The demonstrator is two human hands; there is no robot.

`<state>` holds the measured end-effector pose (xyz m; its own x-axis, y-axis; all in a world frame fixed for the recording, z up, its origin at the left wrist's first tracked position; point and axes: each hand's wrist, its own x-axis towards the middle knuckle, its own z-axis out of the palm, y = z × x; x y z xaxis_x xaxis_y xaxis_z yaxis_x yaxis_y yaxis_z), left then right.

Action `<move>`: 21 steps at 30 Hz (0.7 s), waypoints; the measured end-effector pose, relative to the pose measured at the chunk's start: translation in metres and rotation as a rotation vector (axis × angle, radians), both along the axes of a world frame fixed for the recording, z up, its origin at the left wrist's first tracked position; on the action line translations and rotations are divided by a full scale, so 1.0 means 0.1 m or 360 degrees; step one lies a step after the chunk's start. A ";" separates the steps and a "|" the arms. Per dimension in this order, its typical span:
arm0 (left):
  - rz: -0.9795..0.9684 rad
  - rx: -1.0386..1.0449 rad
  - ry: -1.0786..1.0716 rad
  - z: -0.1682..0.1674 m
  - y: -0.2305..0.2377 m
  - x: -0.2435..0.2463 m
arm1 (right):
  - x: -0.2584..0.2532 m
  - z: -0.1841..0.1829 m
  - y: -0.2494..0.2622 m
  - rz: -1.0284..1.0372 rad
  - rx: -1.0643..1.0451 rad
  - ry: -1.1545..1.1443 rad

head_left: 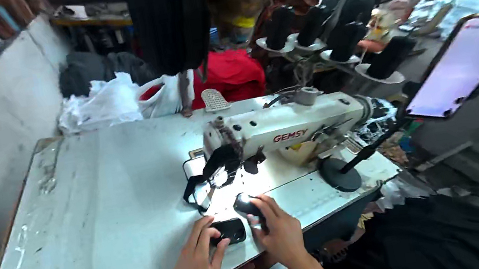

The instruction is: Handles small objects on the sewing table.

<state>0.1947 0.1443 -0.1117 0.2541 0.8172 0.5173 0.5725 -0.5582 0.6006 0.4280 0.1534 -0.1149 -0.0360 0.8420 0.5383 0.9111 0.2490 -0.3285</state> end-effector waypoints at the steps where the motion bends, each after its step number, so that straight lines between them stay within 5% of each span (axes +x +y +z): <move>1: -0.0004 -0.0014 0.0014 0.00 0.00 0.00 | 0.00 -0.01 0.01 0.0000 0.0020 -0.0004; 21: -0.0030 -0.0026 -0.0012 0.00 0.00 0.01 | 0.02 -0.03 0.01 -0.0008 0.0030 -0.0045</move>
<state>0.1952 0.1444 -0.1115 0.2656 0.8209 0.5056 0.5577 -0.5586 0.6140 0.4303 0.1547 -0.1180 -0.0473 0.8317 0.5532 0.9211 0.2506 -0.2980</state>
